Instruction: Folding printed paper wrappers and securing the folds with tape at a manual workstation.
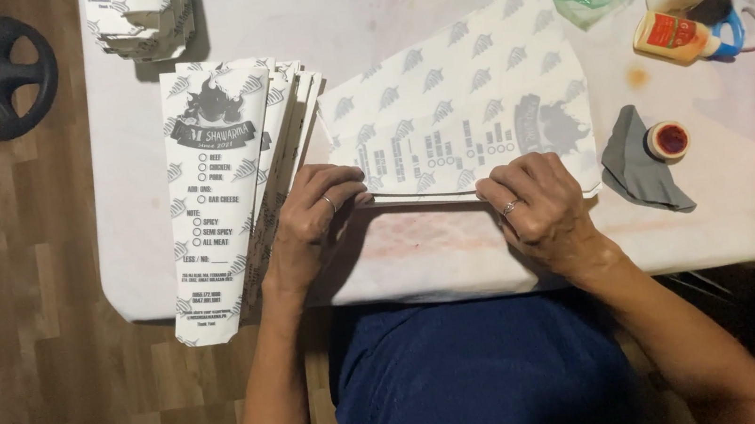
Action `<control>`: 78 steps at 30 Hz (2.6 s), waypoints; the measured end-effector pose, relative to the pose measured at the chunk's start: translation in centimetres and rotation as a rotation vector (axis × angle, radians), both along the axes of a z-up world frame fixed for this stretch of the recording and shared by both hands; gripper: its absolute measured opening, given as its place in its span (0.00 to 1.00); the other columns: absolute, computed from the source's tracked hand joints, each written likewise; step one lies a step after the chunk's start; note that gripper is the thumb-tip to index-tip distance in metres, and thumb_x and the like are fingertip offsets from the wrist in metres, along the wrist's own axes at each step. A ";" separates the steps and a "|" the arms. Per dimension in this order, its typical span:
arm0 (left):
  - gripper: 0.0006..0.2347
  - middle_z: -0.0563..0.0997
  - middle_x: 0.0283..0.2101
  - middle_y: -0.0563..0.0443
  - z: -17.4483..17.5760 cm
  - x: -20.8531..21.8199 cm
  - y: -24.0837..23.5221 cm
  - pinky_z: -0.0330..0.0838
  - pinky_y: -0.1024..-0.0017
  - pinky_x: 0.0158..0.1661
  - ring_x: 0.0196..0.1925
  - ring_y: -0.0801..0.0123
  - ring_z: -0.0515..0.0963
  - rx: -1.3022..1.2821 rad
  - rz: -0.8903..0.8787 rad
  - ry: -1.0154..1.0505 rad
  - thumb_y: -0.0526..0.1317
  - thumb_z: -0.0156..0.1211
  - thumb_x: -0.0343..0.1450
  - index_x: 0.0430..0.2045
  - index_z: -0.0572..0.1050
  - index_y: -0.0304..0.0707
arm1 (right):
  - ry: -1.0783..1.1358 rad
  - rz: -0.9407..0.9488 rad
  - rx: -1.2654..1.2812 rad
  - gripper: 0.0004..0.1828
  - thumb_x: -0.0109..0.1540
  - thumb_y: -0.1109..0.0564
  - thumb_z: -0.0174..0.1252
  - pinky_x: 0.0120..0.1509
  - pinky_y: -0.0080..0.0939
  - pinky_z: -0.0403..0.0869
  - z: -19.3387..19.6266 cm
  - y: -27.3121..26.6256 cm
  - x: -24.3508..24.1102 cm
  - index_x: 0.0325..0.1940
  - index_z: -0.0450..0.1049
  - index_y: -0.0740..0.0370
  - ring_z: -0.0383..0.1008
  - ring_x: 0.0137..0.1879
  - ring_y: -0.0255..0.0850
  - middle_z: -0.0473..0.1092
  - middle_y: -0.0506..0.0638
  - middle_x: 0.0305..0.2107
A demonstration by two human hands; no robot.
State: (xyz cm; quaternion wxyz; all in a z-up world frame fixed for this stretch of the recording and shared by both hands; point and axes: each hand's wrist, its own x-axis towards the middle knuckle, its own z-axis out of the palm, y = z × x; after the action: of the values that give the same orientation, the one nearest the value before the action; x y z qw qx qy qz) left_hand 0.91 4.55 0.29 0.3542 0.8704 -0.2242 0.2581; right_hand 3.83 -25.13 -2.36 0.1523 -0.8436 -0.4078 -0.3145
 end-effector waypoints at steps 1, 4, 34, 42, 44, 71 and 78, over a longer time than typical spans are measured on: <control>0.00 0.84 0.35 0.47 -0.8 0.0 0.0 0.79 0.67 0.41 0.39 0.58 0.82 0.000 0.001 0.003 0.32 0.69 0.69 0.29 0.83 0.35 | 0.003 0.001 0.000 0.07 0.68 0.59 0.59 0.44 0.42 0.72 0.0 0.1 0.0 0.35 0.78 0.57 0.69 0.36 0.44 0.68 0.46 0.28; 0.03 0.83 0.36 0.47 -1.9 0.3 0.1 0.78 0.65 0.43 0.41 0.56 0.81 -0.089 0.014 0.064 0.34 0.67 0.71 0.29 0.82 0.35 | 0.020 -0.018 0.028 0.08 0.68 0.59 0.60 0.44 0.42 0.71 -0.1 0.3 0.2 0.33 0.77 0.58 0.70 0.36 0.44 0.67 0.46 0.27; 0.10 0.68 0.35 0.46 -3.6 1.8 0.6 0.72 0.64 0.37 0.40 0.54 0.73 -0.211 0.154 0.361 0.39 0.71 0.68 0.18 0.78 0.34 | 0.868 -0.074 -0.038 0.06 0.61 0.61 0.68 0.38 0.44 0.79 5.3 0.6 4.1 0.37 0.80 0.67 0.81 0.34 0.52 0.77 0.59 0.25; 0.09 0.69 0.34 0.45 -2.8 1.7 0.2 0.71 0.65 0.34 0.37 0.55 0.74 -0.262 0.163 0.348 0.36 0.72 0.65 0.19 0.77 0.33 | 0.966 -0.120 -0.087 0.05 0.61 0.63 0.67 0.38 0.45 0.80 6.3 1.0 4.5 0.37 0.80 0.69 0.81 0.34 0.53 0.78 0.61 0.25; 0.09 0.69 0.34 0.46 -3.0 1.6 0.1 0.71 0.64 0.33 0.35 0.56 0.74 -0.326 0.179 0.360 0.35 0.73 0.65 0.22 0.75 0.34 | 0.968 -0.120 -0.087 0.04 0.61 0.63 0.67 0.38 0.46 0.79 6.1 0.9 4.6 0.37 0.80 0.68 0.81 0.34 0.53 0.77 0.61 0.25; 0.06 0.79 0.38 0.45 -4.6 -0.7 -5.0 0.75 0.60 0.46 0.39 0.58 0.78 0.406 0.191 -0.357 0.30 0.68 0.69 0.37 0.83 0.33 | 0.754 -0.100 -0.151 0.06 0.62 0.57 0.67 0.37 0.45 0.79 4.6 0.0 3.9 0.37 0.79 0.62 0.79 0.33 0.49 0.75 0.55 0.25; 0.16 0.77 0.40 0.34 -4.1 -2.2 -5.1 0.74 0.50 0.55 0.44 0.47 0.79 0.501 0.152 -0.186 0.30 0.51 0.71 0.54 0.75 0.23 | 0.748 -0.163 -0.024 0.06 0.62 0.56 0.68 0.42 0.43 0.77 4.0 -1.8 2.6 0.36 0.80 0.60 0.79 0.37 0.47 0.76 0.52 0.27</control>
State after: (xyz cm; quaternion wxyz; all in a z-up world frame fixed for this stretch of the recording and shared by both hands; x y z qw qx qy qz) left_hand -1.31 -0.53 -3.82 0.0856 0.9178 -0.2465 0.2992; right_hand 6.45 -26.90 1.60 0.2551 -0.9315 -0.2591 0.0087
